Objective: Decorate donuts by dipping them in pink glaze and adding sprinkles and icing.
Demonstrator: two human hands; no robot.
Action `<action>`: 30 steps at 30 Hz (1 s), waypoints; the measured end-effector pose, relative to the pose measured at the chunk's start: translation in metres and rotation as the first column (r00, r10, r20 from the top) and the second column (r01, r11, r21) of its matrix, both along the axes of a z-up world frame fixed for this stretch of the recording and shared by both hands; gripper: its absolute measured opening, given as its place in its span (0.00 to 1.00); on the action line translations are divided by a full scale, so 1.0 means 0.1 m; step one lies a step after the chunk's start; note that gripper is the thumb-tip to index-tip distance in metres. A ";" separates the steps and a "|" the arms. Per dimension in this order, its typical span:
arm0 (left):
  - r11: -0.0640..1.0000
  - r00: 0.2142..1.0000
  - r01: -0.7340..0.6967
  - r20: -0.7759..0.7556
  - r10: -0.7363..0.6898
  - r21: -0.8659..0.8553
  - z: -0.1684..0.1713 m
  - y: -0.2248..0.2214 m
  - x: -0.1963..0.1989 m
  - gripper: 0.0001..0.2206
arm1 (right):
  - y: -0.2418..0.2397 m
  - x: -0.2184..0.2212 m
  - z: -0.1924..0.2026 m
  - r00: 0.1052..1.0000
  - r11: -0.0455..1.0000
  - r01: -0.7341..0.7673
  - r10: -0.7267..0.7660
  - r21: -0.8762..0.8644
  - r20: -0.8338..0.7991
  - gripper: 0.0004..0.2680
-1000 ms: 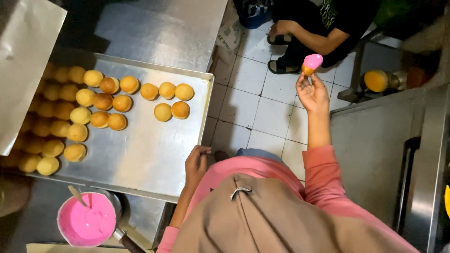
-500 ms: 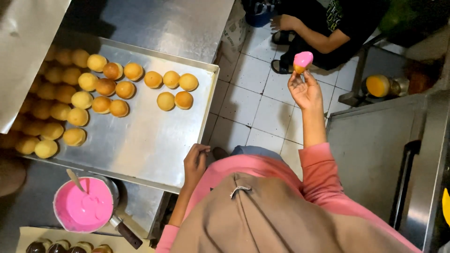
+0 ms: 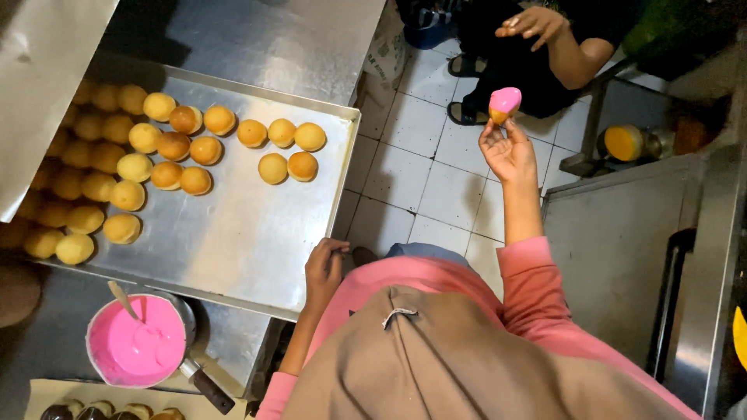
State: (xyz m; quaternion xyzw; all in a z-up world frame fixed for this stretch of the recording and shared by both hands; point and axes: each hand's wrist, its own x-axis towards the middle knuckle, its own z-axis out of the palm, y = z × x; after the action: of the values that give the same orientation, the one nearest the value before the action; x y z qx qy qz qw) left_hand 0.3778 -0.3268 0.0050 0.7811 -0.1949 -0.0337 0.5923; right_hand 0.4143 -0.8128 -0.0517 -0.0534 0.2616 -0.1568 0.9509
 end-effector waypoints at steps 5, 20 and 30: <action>1.000 0.999 -0.004 -0.053 0.005 0.024 0.07 -0.03 -0.01 0.11 | -0.04 -0.04 -0.10 1.000 1.000 -0.004 0.004 0.025 0.003 0.08; 0.999 0.994 -0.022 -0.105 0.027 0.044 0.10 -0.08 0.03 0.10 | -0.02 0.04 -0.17 0.999 0.995 0.029 -0.027 0.095 -0.031 0.10; 0.998 0.997 -0.041 -0.062 0.045 0.054 0.09 -0.10 0.07 0.10 | 0.10 0.17 0.00 0.996 0.999 -0.051 0.050 0.016 0.070 0.13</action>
State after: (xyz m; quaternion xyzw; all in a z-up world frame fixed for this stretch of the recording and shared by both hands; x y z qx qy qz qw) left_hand 0.3845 -0.3365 0.0139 0.7988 -0.1582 -0.0507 0.5781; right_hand 0.4312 -0.8029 -0.0516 -0.0461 0.2285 -0.1321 0.9634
